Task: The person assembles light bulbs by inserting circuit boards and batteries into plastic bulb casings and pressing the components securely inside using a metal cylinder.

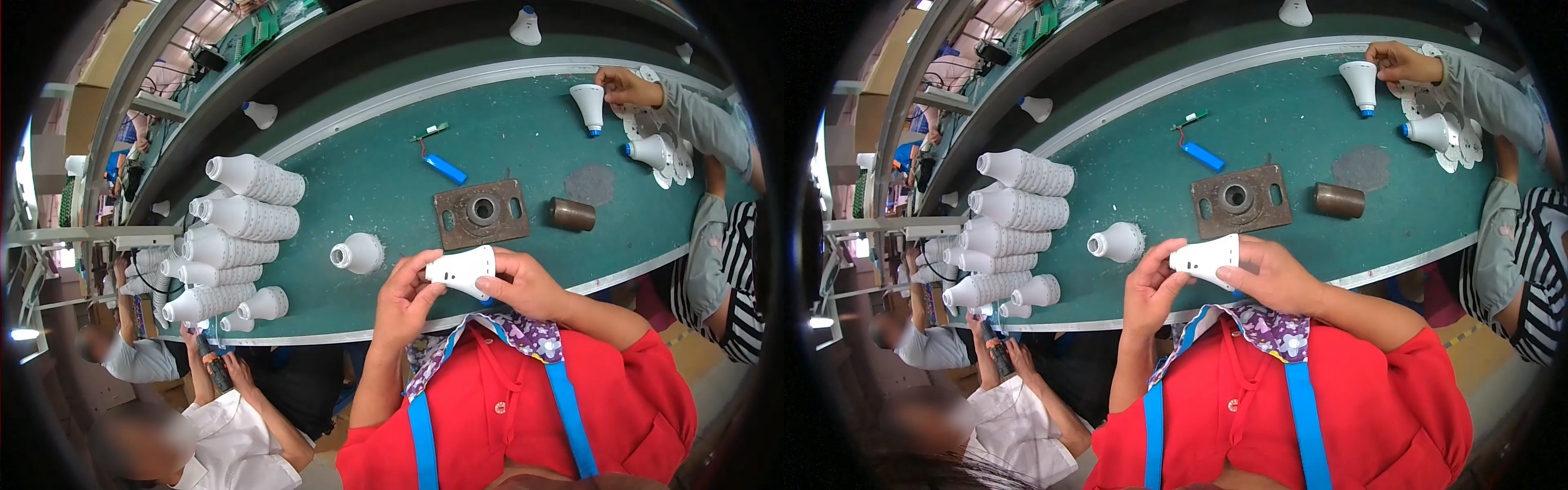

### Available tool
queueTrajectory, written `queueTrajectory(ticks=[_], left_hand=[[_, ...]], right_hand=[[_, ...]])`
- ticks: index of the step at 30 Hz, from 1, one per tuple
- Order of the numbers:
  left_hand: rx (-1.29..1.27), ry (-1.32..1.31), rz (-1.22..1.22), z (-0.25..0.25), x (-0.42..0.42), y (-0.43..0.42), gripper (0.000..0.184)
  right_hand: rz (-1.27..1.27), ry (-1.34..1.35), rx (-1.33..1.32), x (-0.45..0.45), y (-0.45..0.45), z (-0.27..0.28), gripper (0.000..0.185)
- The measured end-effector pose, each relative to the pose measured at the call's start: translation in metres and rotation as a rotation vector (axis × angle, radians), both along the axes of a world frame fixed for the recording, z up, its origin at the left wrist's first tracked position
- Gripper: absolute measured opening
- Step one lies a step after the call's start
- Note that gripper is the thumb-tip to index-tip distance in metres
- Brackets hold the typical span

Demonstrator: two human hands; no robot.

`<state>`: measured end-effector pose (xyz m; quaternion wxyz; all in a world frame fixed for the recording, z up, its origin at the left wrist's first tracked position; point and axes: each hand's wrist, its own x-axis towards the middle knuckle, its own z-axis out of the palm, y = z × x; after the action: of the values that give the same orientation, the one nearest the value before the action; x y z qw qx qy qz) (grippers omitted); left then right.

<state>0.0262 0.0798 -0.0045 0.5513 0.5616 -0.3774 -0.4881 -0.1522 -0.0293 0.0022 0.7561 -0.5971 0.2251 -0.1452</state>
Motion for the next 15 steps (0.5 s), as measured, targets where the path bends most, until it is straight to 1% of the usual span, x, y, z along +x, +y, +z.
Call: queueTrajectory(ticks=[1, 4, 6, 9, 10, 12, 13, 15], left_hand=[[-0.005, 0.003, 0.004, 0.001, 0.000, -0.001, 0.038], [0.000, 0.023, 0.032, 0.002, -0.002, -0.001, 0.040], [0.026, 0.047, 0.075, 0.003, -0.006, 0.000, 0.040], [-0.055, 0.091, 0.175, 0.009, -0.015, 0.000, 0.043], [-0.044, 0.077, 0.171, 0.009, -0.015, 0.000, 0.042], [-0.023, 0.043, 0.165, 0.010, -0.014, -0.001, 0.038], [-0.024, 0.014, 0.132, 0.011, -0.012, 0.000, 0.035], [-0.024, -0.040, 0.063, 0.011, -0.007, 0.001, 0.028]], right_hand=[[-0.010, -0.028, -0.119, 0.000, 0.000, -0.002, 0.029], [0.015, -0.049, -0.189, -0.001, -0.003, -0.005, 0.029], [0.014, -0.029, -0.133, -0.001, -0.004, -0.001, 0.029], [-0.002, -0.007, -0.121, 0.000, -0.004, 0.003, 0.029], [-0.008, -0.002, -0.128, 0.000, -0.004, 0.003, 0.029], [-0.024, -0.034, -0.246, 0.001, -0.004, -0.001, 0.028], [-0.034, -0.051, -0.304, 0.001, -0.004, -0.003, 0.028], [-0.041, -0.037, -0.338, 0.002, -0.004, 0.000, 0.027]])
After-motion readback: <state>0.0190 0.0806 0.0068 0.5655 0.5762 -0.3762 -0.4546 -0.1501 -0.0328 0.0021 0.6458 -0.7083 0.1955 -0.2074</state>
